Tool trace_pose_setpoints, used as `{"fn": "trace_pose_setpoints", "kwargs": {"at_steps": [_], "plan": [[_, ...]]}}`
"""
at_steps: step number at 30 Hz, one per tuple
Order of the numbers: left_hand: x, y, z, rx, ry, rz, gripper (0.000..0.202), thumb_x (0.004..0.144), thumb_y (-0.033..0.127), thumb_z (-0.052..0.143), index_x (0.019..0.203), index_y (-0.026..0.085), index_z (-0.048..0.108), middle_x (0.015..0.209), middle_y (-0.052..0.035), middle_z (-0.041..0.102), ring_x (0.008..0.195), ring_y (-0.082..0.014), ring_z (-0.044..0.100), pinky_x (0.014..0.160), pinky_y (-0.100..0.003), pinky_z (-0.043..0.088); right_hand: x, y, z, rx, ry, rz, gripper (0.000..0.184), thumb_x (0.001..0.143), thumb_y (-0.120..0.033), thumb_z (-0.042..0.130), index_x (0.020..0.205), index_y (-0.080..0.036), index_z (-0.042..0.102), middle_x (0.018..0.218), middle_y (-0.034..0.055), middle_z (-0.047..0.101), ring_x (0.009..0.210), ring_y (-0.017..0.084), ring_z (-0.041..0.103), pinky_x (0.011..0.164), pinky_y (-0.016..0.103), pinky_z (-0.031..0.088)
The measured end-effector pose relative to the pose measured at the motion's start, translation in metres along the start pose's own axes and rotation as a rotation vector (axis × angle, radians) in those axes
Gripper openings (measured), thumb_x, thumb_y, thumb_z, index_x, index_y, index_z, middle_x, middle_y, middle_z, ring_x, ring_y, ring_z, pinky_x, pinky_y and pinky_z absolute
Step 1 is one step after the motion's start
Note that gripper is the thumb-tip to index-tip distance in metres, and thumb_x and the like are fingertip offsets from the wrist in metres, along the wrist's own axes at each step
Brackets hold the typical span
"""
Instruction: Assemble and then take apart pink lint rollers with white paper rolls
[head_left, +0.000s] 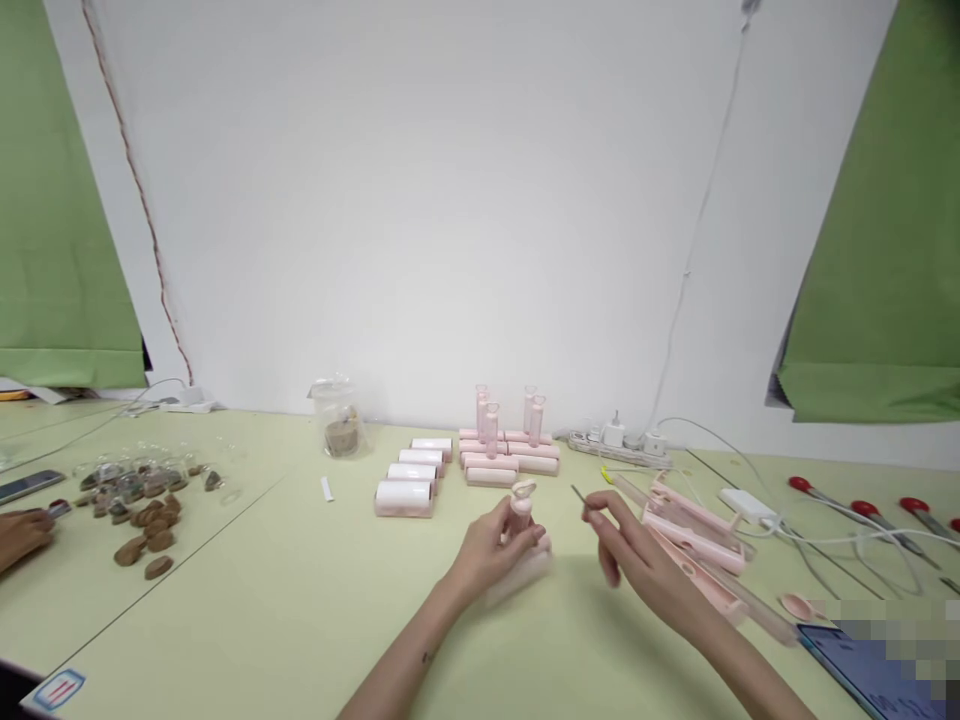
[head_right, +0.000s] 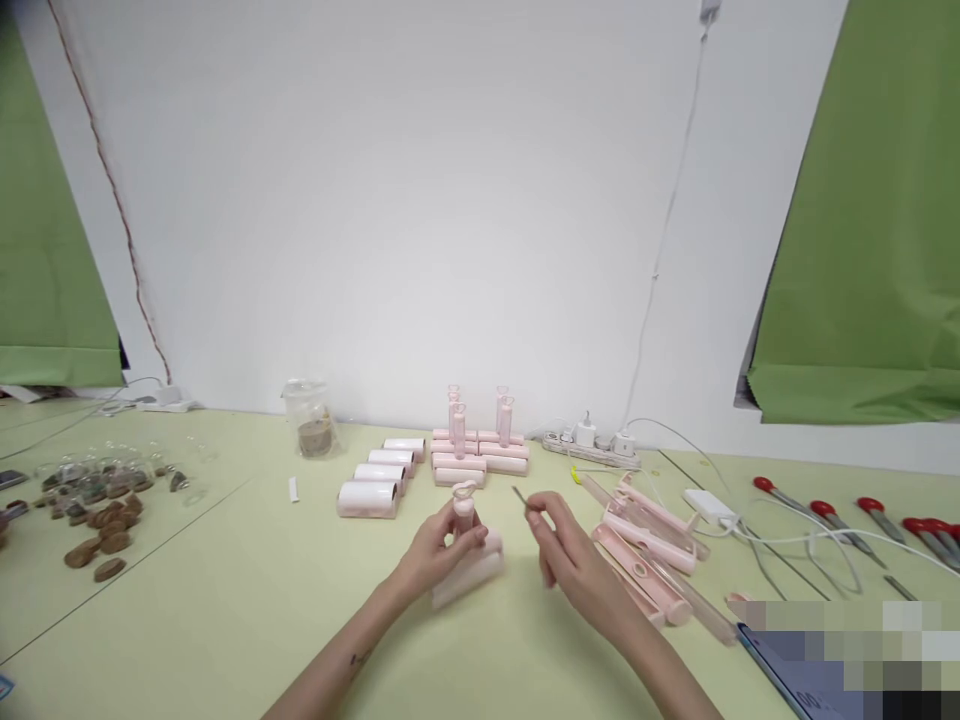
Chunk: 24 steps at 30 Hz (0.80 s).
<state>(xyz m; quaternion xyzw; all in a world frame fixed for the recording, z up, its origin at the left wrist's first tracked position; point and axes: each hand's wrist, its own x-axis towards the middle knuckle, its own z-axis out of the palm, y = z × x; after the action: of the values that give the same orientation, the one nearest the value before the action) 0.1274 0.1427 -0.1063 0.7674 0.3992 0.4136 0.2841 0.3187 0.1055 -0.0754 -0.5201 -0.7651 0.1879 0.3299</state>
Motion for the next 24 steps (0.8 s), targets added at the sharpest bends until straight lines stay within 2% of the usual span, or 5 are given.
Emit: {"fn": "trace_pose_setpoints", "kwargs": {"at_steps": [10,13,16,20,24], "plan": [[-0.004,-0.002,0.004,0.509,-0.071,0.195,0.008,0.081,0.025,0.041,0.076,0.020,0.045,0.071,0.0017,0.056,0.064,-0.0125,0.051,0.056,-0.021,0.034,-0.009,-0.018,0.019,-0.276,0.189,-0.170,0.031,0.088,-0.036,0.030,0.117,-0.025,0.035,0.072,-0.0013,0.056,0.049,0.013,0.051,0.047,0.022,0.034],[-0.006,-0.002,0.012,0.535,-0.164,0.263,0.004,0.077,0.019,0.044,0.073,0.020,0.044,0.069,0.0006,0.055,0.066,-0.0144,0.052,0.059,-0.023,0.035,-0.010,-0.013,0.023,-0.488,0.258,-0.374,0.025,0.086,-0.038,0.037,0.089,-0.021,0.056,0.066,0.0008,0.059,0.048,0.013,0.051,0.046,0.022,0.029],[-0.008,0.000,0.013,0.540,-0.238,0.318,0.006,0.076,0.020,0.045,0.071,0.020,0.043,0.067,0.0012,0.054,0.064,-0.0144,0.052,0.063,-0.024,0.037,-0.011,-0.010,0.023,-0.590,0.271,-0.520,0.039,0.089,-0.040,0.033,0.064,-0.019,0.055,0.052,0.0010,0.057,0.041,0.012,0.047,0.042,0.023,0.022],[-0.009,0.005,0.011,0.574,-0.338,0.401,0.009,0.077,0.024,0.046,0.070,0.021,0.042,0.066,0.0018,0.054,0.062,-0.0139,0.051,0.068,-0.026,0.037,-0.014,-0.011,0.013,-0.488,0.099,-0.550,0.047,0.089,-0.047,0.027,0.060,-0.019,0.052,0.046,0.0010,0.054,0.039,0.012,0.045,0.040,0.023,0.020],[-0.009,0.007,0.009,0.482,-0.387,0.383,0.012,0.069,0.019,0.051,0.064,0.020,0.040,0.061,0.0028,0.053,0.061,-0.0131,0.050,0.070,-0.027,0.037,-0.011,-0.011,-0.002,-0.125,0.038,-0.390,0.054,0.086,-0.055,0.018,0.050,-0.020,0.040,0.043,-0.0015,0.047,0.041,0.012,0.043,0.045,0.022,0.031]]}}
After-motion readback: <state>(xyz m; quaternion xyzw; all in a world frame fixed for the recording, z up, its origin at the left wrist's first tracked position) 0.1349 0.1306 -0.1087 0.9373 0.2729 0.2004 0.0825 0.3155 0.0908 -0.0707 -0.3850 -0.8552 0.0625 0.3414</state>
